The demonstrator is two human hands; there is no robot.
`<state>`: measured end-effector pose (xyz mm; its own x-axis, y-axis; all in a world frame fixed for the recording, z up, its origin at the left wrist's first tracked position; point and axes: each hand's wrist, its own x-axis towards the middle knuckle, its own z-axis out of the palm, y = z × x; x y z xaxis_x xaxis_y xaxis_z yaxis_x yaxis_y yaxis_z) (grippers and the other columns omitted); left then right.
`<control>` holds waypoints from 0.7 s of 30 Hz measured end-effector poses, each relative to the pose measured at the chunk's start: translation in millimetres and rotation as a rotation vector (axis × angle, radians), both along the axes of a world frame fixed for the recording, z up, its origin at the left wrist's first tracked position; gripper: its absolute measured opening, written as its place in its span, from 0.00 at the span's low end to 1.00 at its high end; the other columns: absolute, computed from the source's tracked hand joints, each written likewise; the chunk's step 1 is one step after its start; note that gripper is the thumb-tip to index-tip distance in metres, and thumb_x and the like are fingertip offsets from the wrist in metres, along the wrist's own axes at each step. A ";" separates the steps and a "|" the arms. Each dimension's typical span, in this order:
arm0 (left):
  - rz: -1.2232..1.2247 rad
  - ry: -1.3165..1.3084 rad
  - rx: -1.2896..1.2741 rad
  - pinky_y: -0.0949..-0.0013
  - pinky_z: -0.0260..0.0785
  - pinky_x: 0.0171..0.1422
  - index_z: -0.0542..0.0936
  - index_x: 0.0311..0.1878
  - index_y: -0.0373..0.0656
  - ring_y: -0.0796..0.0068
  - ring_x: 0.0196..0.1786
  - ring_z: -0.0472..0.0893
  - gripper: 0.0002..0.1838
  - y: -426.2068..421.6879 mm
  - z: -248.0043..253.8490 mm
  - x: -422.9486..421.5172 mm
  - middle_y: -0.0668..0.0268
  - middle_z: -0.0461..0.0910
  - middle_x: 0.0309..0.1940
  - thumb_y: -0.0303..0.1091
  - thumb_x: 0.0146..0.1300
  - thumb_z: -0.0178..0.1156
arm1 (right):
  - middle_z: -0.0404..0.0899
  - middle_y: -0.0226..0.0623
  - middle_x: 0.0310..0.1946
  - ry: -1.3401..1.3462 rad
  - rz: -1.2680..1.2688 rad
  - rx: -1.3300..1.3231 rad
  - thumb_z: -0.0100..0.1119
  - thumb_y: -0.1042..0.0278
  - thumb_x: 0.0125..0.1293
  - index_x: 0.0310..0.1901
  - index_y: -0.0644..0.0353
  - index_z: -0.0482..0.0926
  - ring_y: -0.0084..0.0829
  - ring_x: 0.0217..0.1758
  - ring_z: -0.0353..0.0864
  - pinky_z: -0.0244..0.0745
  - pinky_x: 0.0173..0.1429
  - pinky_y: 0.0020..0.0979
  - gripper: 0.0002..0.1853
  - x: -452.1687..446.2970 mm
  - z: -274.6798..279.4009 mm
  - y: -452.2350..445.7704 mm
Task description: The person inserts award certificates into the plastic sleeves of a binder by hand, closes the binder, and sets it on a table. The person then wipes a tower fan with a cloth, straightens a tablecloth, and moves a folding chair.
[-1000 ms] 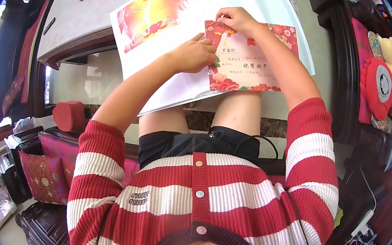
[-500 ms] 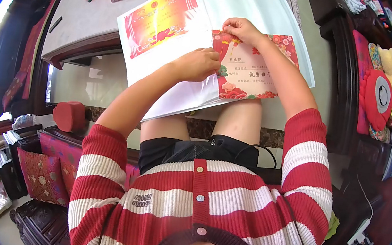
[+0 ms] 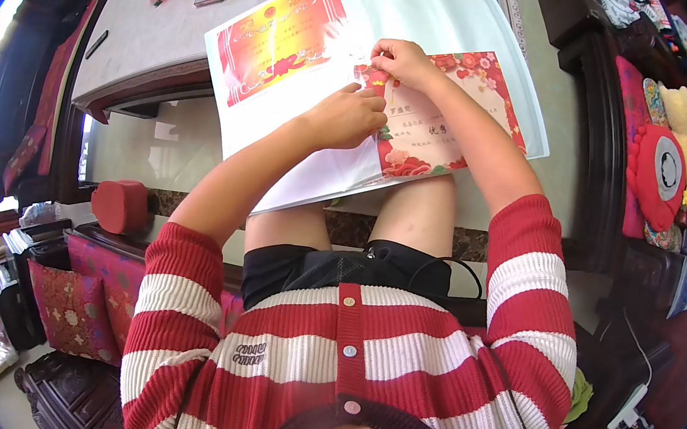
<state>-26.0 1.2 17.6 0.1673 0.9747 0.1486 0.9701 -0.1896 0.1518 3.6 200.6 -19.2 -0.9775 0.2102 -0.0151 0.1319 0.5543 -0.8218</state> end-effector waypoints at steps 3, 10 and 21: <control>0.022 -0.007 -0.002 0.64 0.64 0.52 0.77 0.30 0.45 0.70 0.46 0.73 0.03 1.0 -0.7 6.3 0.68 0.74 0.36 0.32 0.52 0.57 | 0.80 0.32 0.22 0.060 -0.026 0.000 0.55 0.65 0.57 0.34 0.57 0.78 0.23 0.19 0.77 0.72 0.28 0.27 0.07 -6.0 -1.5 -8.1; 0.259 -0.114 0.126 0.56 0.54 0.66 0.67 0.59 0.43 0.62 0.66 0.60 0.30 -26.4 -10.7 56.9 0.58 0.61 0.63 0.40 0.51 0.60 | 0.79 0.29 0.22 0.140 -0.174 0.235 0.55 0.62 0.57 0.33 0.53 0.77 0.27 0.26 0.78 0.69 0.38 0.33 0.06 -10.1 -7.1 -24.7; 0.521 0.028 0.045 0.50 0.46 0.70 0.57 0.66 0.42 0.62 0.72 0.51 0.34 -72.0 -62.2 103.0 0.61 0.51 0.69 0.28 0.53 0.52 | 0.62 0.45 0.61 0.513 -0.038 0.612 0.59 0.60 0.55 0.55 0.55 0.70 0.45 0.58 0.66 0.61 0.62 0.40 0.25 29.6 -3.8 -36.0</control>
<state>77.0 -70.9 -44.6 -0.3337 0.9224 0.1944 0.9410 0.3136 0.1276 33.3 164.6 -22.9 -0.8234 0.0692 0.5633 -0.1519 0.9295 -0.3361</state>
